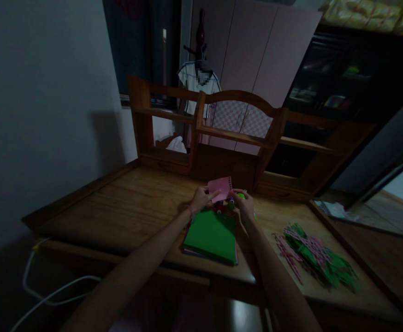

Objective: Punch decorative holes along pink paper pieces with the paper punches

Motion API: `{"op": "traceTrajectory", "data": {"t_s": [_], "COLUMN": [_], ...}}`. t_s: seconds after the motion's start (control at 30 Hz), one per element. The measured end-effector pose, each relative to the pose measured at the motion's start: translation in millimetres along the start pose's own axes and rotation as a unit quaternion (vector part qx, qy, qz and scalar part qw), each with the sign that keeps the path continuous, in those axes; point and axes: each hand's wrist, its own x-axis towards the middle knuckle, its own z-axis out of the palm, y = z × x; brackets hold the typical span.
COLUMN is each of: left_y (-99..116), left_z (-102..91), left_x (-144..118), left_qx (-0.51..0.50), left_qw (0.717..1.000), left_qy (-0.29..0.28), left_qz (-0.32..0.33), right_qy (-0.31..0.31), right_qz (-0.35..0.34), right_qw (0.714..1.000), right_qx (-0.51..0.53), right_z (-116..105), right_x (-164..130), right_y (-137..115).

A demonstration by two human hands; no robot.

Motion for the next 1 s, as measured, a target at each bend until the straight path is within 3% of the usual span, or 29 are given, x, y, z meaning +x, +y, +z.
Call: {"op": "traceTrajectory", "data": {"t_s": [1.0], "left_y": [-0.3], "left_z": [-0.3], "left_x": [0.1], "left_qx": [-0.004], "left_qw": [1.0], "left_qy": [-0.013], "left_qz": [-0.008], "right_qy": [-0.003], "right_qz": [0.003], "right_qw": [1.0], "right_qx": [-0.004], "right_z": [-3.0], "right_x": [2.6], "right_y": [4.5]}}
